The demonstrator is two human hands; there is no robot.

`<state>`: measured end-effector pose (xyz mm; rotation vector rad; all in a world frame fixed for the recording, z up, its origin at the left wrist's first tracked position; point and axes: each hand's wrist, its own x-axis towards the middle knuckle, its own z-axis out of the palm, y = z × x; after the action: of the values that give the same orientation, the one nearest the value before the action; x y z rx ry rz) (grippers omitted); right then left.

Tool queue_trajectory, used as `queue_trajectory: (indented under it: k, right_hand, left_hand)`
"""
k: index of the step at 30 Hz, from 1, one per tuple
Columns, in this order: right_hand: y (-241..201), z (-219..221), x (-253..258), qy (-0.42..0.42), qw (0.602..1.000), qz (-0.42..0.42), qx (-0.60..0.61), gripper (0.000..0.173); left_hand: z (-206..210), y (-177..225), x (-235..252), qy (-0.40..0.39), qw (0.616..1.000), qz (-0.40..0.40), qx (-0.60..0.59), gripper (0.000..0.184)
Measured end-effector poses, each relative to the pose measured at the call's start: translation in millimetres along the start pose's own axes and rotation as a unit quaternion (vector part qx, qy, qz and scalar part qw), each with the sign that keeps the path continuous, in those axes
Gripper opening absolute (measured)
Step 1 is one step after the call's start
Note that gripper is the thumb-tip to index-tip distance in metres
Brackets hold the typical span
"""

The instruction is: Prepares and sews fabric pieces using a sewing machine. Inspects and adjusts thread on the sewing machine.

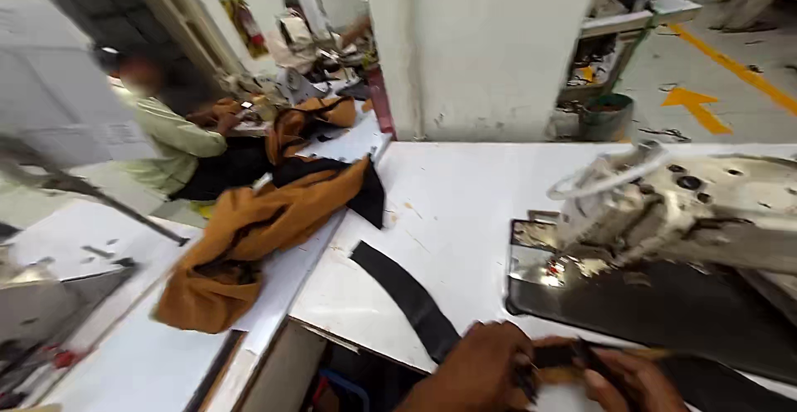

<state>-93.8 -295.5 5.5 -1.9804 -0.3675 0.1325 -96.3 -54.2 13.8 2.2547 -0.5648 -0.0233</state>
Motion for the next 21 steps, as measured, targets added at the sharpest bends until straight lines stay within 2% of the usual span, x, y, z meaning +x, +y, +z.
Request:
queue_trajectory:
  k: [2,5,11,17,19,21]
  right_hand:
    - [-11,1,-13,0.034,0.997,0.0,-0.075,0.039]
    - [-21,8,-21,0.036,0.986,-0.021,-0.159,0.036]
    - [-19,29,-14,0.049,0.96,-0.048,-0.272,0.036]
    - [-13,33,-8,0.066,0.957,-0.083,-0.27,0.032]
    - [-17,16,-13,0.074,0.964,-0.066,-0.246,0.032]
    - [-20,-21,-24,0.112,0.964,-0.034,-0.24,0.032]
  left_hand:
    - [3,2,-1,0.026,0.999,-0.023,0.01,0.02]
    - [7,0,0,0.054,0.998,-0.034,0.03,0.023]
    - [13,-11,-2,0.07,0.996,-0.001,0.058,0.029]
    - [15,-11,-4,0.079,0.994,0.016,0.075,0.029]
    - [14,-13,-6,0.096,0.995,0.009,0.025,0.03]
    - [6,-12,-12,0.14,0.99,0.02,-0.024,0.028]
